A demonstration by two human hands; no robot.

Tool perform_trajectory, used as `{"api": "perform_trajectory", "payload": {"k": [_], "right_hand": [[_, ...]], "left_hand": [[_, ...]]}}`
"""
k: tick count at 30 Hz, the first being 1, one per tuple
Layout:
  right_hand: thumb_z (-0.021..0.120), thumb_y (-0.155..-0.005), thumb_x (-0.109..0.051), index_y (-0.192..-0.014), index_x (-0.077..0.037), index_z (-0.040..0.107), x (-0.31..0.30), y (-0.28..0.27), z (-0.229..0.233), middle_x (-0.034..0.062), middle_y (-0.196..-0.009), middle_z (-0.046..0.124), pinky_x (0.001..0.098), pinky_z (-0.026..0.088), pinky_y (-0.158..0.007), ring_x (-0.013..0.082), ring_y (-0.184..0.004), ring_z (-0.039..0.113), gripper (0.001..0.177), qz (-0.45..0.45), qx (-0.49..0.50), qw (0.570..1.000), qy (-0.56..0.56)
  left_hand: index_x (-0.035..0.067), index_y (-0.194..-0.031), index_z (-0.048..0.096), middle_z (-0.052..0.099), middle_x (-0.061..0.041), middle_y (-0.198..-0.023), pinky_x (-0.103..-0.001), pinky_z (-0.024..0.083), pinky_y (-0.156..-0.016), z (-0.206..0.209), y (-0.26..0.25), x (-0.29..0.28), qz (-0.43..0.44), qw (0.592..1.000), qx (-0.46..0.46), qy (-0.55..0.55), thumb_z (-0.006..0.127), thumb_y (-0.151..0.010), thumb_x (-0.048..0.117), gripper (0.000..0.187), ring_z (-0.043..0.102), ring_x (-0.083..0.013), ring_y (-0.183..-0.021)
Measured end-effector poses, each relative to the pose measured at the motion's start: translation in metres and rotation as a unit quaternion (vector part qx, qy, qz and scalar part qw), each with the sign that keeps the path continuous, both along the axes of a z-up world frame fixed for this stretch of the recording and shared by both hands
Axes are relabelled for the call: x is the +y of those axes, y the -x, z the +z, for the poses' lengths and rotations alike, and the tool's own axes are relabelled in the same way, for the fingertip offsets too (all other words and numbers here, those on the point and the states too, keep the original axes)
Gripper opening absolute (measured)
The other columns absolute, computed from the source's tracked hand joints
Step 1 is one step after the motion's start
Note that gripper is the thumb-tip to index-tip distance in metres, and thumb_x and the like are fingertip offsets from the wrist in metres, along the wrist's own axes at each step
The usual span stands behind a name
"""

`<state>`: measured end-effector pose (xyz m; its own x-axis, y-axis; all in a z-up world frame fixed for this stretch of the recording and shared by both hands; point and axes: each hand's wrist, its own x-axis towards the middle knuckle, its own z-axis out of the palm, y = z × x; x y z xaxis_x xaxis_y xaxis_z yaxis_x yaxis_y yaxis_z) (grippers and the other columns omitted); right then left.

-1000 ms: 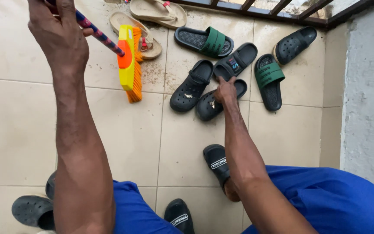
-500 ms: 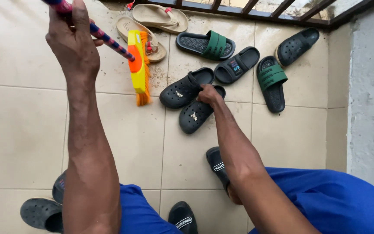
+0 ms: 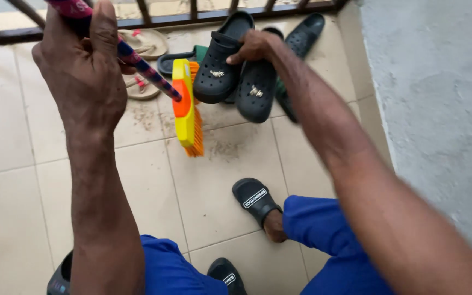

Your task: Sweep debris and organize footwear on a balcony or hallway area.

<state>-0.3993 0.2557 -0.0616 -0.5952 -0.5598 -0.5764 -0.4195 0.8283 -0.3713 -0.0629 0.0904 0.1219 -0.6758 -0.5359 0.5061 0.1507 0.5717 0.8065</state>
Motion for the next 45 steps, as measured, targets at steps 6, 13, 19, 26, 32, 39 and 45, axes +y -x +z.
{"api": "perform_trajectory", "payload": {"k": [6,13,19,26,32,39,45], "right_hand": [[0.085,-0.078,-0.059,-0.143,-0.001,0.056,0.101,0.020,0.059,0.0224,-0.136,0.062,0.0446,0.048,-0.105,0.0355,-0.122,0.062,0.092,0.045,0.130,0.990,-0.032],[0.078,-0.088,-0.054,-0.135,-0.001,0.065,0.259,-0.023,0.069,0.0230,-0.126,0.070,0.0446,0.054,-0.098,0.0349,-0.115,0.069,0.072,-0.146,0.146,0.978,0.043],[0.077,-0.087,-0.048,-0.131,-0.005,0.066,0.442,-0.086,-0.056,0.0084,-0.116,0.073,0.0383,0.052,-0.090,0.0194,-0.100,0.065,0.063,-0.410,-0.086,0.906,0.060],[0.082,-0.085,-0.057,-0.153,0.006,0.037,0.607,-0.120,-0.172,0.0227,-0.150,0.048,0.0431,0.044,-0.108,0.0308,-0.130,0.053,0.102,-0.439,-0.114,0.891,0.004],[0.073,-0.080,-0.058,-0.163,-0.015,0.027,0.552,-0.101,-0.135,0.0201,-0.159,0.043,0.0573,0.054,-0.105,0.0447,-0.134,0.056,0.103,-0.466,-0.136,0.853,-0.194],[0.075,-0.089,-0.041,-0.120,-0.003,0.069,0.353,-0.062,-0.082,0.0194,-0.095,0.075,0.0470,0.053,-0.088,0.0362,-0.097,0.069,0.049,-0.217,0.184,0.959,0.016],[0.073,-0.091,-0.033,-0.105,-0.006,0.073,0.173,-0.043,-0.093,0.0115,-0.093,0.076,0.0378,0.058,-0.077,0.0241,-0.085,0.074,0.030,-0.171,0.093,0.952,0.235]], "left_hand": [[-0.001,-0.113,0.056,0.068,-0.005,-0.085,-0.030,0.054,-0.067,0.004,0.043,0.053,-0.076,0.996,0.032,0.029,0.054,-0.120,0.030,0.031,0.071,-0.0136,-0.076],[0.001,-0.111,0.058,0.069,-0.006,-0.080,-0.029,0.053,-0.061,0.012,0.069,0.113,-0.125,0.992,-0.024,0.023,0.059,-0.118,0.034,0.033,0.072,-0.0142,-0.071],[0.001,-0.110,0.056,0.071,-0.006,-0.082,-0.027,0.057,-0.062,0.000,0.073,0.123,-0.158,0.986,-0.057,0.020,0.058,-0.118,0.036,0.035,0.075,-0.0142,-0.074],[0.001,-0.107,0.057,0.073,-0.006,-0.080,-0.027,0.058,-0.066,-0.027,0.084,0.131,-0.173,0.981,-0.057,0.060,0.055,-0.122,0.034,0.036,0.078,-0.0121,-0.074],[0.006,-0.100,0.058,0.067,-0.002,-0.075,-0.026,0.050,-0.054,-0.045,0.098,0.148,-0.166,0.980,-0.092,0.062,0.057,-0.117,0.038,0.037,0.065,-0.0110,-0.060],[0.004,-0.104,0.059,0.062,-0.003,-0.071,-0.028,0.044,-0.053,-0.037,0.099,0.166,-0.153,0.985,-0.080,0.017,0.060,-0.115,0.036,0.033,0.065,-0.0114,-0.061],[0.003,-0.106,0.060,0.064,-0.005,-0.074,-0.029,0.048,-0.059,-0.038,0.092,0.149,-0.115,0.989,-0.093,0.009,0.061,-0.114,0.034,0.032,0.065,-0.0136,-0.066]]}}
